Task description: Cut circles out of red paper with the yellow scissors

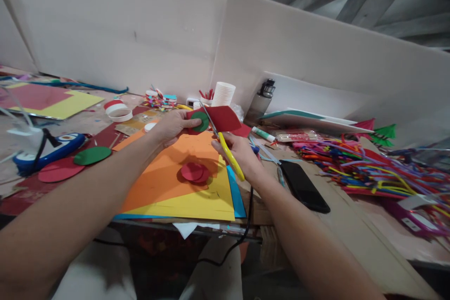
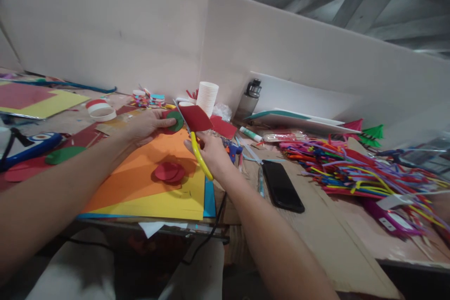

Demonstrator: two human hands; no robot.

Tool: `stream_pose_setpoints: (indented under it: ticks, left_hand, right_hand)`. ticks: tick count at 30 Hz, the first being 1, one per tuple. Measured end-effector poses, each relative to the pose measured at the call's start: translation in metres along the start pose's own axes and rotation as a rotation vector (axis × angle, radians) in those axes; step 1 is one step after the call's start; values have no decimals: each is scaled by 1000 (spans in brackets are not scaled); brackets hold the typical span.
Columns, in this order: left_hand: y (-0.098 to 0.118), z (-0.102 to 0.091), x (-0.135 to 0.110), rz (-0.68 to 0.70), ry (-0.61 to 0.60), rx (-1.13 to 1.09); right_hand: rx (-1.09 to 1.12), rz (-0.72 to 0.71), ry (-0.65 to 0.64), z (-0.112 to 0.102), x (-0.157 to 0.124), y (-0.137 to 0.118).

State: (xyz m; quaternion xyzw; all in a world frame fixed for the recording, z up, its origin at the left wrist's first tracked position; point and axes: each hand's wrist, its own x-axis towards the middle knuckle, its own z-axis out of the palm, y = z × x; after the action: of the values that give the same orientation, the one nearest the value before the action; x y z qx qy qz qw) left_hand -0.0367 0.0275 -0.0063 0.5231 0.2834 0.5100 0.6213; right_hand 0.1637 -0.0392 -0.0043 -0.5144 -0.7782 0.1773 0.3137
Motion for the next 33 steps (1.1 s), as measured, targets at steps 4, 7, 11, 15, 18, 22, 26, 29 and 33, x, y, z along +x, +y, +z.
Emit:
stream_pose_setpoints:
  ticks: [4, 7, 11, 15, 18, 22, 26, 29, 33]
  left_hand:
    - [2, -5, 2, -14, -24, 54]
    - [4, -8, 3, -18, -53, 95]
    - [7, -9, 3, -18, -79, 128]
    - [7, -11, 3, -18, -76, 149]
    - [6, -15, 5, -15, -106, 156]
    - [5, -18, 6, -6, -114, 175]
    - [8, -18, 5, -20, -110, 204]
    - [11, -17, 3, -45, -120, 201]
    - [12, -19, 3, -70, -147, 207]
  right_hand:
    - [22, -6, -1, 0, -1, -1]
    - [39, -11, -20, -1, -2, -2]
    - [69, -28, -34, -3, -3, -3]
    - [81, -23, -50, -2, -3, -3]
    - [83, -21, -55, -1, -2, -2]
    - [72, -8, -44, 0, -2, -3]
    - [64, 5, -31, 1, -3, -3]
    - [54, -6, -36, 1, -3, -3]
    - [47, 2, -44, 2, -5, -4]
